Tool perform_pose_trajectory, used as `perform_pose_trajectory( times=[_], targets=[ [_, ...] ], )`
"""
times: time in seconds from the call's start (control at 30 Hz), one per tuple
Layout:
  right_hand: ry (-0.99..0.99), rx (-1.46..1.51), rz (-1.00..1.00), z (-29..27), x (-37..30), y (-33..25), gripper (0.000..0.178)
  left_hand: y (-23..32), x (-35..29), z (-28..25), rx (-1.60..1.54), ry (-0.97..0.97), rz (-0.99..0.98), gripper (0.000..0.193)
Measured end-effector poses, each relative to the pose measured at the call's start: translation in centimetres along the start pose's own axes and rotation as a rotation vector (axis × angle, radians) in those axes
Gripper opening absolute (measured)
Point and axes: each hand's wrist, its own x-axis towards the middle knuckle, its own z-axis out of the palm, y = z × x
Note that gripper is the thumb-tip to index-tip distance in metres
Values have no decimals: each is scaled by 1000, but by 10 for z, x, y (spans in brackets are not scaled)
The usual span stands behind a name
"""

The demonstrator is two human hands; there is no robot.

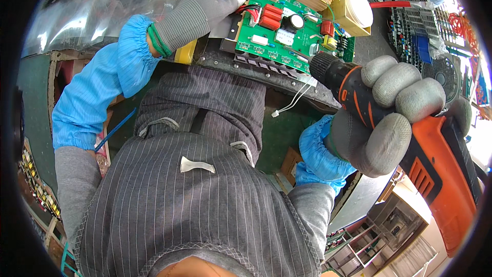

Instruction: Assembling electronic components, applying adhesive, and using a power screwdriver on a workbench.

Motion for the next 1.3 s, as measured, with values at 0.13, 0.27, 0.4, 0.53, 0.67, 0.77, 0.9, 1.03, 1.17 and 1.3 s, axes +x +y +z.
perform_pose_trajectory(
  times=[0.13,0.27,0.4,0.53,0.67,0.77,0.9,1.03,1.17,1.3],
  targets=[
    [46,-34,25,-1,-2,-6,55,-2,2,4,3,7,-4,46],
    [99,-80,37,0,-5,-8,34,0,2,3,25,14,-2,46],
    [191,-81,66,4,-5,-7,25,-11,3,4,11,-7,-23,50],
    [201,14,186,2,-1,-9,23,11,-2,-7,52,102,13,56],
    [346,55,56,3,2,6,24,-11,3,9,13,254,286,55],
    [528,179,9,15,10,20,22,-2,-1,1,-131,102,248,40],
    [561,-83,-150,18,9,54,19,-3,-2,5,-284,56,318,23],
    [549,-168,-103,29,15,71,26,-3,-1,4,-287,12,256,20],
    [455,-107,-10,21,13,76,24,-4,-1,4,-283,21,272,19],
    [392,-291,-42,20,11,77,25,-4,-2,0,-251,8,250,18]
  ],
)
